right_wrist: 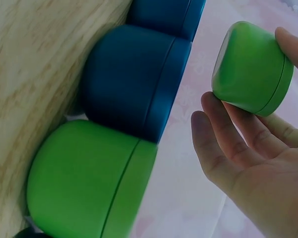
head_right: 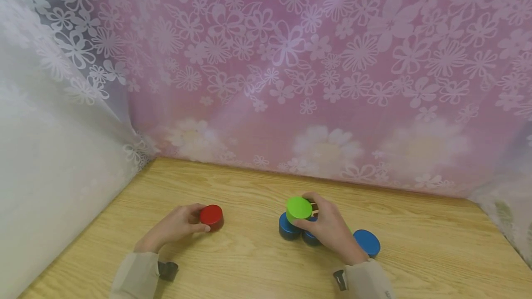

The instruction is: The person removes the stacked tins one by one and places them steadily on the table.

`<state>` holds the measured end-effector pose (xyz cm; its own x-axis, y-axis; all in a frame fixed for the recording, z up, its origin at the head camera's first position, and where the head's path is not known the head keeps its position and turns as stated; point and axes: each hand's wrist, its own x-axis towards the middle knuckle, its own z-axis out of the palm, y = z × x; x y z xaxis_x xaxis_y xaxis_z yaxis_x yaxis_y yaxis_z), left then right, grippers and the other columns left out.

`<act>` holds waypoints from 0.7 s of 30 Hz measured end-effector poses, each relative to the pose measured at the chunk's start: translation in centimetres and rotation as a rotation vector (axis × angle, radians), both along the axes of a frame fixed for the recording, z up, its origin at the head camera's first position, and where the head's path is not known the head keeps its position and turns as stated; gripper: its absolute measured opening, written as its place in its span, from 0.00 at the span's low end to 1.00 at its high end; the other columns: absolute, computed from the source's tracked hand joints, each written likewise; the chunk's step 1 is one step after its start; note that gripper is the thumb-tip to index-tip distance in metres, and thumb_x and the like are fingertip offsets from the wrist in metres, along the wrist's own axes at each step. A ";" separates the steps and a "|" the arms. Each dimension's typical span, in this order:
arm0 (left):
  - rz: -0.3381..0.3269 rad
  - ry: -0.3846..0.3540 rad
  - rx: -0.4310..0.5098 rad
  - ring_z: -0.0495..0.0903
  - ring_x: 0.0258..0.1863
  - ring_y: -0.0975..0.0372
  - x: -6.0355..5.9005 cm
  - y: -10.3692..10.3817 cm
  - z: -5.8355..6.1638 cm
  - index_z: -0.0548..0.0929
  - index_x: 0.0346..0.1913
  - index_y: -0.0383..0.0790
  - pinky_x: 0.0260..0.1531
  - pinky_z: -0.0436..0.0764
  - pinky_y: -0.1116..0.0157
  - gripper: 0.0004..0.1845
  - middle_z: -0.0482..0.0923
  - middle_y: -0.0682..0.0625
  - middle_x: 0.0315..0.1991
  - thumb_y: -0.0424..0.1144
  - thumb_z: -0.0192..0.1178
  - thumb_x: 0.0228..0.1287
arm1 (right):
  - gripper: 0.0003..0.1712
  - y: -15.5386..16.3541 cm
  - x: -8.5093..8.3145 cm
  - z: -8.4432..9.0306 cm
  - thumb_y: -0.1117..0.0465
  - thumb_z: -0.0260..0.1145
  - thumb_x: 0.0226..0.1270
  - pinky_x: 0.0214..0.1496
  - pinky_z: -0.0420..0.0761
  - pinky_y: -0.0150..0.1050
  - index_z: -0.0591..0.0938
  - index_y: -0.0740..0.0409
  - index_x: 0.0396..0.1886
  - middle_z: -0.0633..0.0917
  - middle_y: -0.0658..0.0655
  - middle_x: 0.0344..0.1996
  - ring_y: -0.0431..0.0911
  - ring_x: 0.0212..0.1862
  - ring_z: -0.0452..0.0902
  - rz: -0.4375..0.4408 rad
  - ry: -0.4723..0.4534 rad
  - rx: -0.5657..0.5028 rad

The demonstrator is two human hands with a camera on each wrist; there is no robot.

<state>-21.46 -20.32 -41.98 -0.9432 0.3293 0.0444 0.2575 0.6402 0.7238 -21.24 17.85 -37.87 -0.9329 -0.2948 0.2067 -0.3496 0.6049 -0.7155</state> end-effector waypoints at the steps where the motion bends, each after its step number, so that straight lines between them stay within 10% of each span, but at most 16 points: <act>1: 0.001 0.000 -0.001 0.83 0.41 0.61 0.0 0.0 0.0 0.80 0.60 0.28 0.46 0.80 0.58 0.27 0.86 0.51 0.43 0.39 0.74 0.61 | 0.35 0.1 0.0 0.0 0.60 0.79 0.60 0.50 0.83 0.52 0.75 0.68 0.64 0.81 0.66 0.53 0.60 0.51 0.81 -0.003 0.000 0.002; 21: -0.004 0.000 -0.001 0.83 0.40 0.62 0.0 0.0 0.0 0.79 0.61 0.28 0.44 0.80 0.60 0.28 0.86 0.51 0.43 0.39 0.74 0.62 | 0.37 1.6 0.6 0.0 0.60 0.80 0.58 0.49 0.83 0.55 0.74 0.69 0.63 0.82 0.67 0.52 0.61 0.49 0.82 -0.047 0.003 0.037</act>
